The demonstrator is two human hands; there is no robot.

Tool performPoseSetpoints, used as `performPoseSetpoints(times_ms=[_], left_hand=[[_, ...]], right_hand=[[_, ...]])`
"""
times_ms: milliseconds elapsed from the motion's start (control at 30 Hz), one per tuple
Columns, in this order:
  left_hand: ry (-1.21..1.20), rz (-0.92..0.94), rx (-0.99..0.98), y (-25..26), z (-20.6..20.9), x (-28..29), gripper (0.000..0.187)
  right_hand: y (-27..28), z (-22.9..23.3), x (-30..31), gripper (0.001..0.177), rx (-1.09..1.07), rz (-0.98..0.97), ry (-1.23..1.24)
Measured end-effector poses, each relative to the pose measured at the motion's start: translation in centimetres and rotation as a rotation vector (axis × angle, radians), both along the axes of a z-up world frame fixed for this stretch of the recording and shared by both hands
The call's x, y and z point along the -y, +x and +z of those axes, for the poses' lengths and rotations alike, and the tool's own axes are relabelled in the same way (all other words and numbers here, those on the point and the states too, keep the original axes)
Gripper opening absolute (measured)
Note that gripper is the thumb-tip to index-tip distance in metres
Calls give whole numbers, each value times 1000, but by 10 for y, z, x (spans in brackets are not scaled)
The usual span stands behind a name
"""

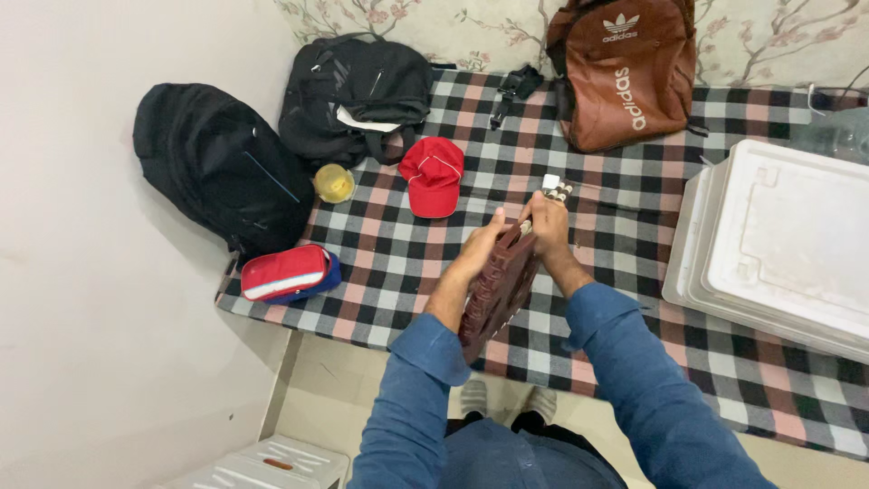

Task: The person assembles white plastic storage containers by inserting frames, placing lids, and stacking them on a checkered bed. They also handle a brown folding stool, unfolding and refolding it on the bed.

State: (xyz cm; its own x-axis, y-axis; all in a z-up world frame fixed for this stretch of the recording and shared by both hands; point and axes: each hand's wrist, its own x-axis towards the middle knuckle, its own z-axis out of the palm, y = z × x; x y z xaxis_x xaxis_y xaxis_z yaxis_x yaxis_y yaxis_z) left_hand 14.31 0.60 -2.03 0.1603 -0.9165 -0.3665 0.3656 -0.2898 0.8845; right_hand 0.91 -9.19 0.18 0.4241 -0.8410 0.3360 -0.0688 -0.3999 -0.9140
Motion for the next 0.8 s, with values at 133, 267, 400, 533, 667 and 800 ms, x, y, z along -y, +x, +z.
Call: performPoseSetpoints(times_ms=[133,267,400,533,667,800], left_hand=[[-63,-129,-136,19,91,-41,64],[-248,-140,322,23,139,-67,62],[-4,54,1155,5,134,-60,58],[-111,207,1279,4,113,-35,51],[-218,216,1358,6,101,-12,53],[-292,212,1411,-2,96,5,54]], right_hand=[[-4,1,4,68,-151,-121,-110],[-10,-8,9,67,-289,-301,-70],[-19,-24,20,68,-425,-502,-54],[-48,-44,20,55,-279,-374,-48],[-82,-51,13,39,-289,-178,-208],[-106,-51,5,43,-379,-125,-137]])
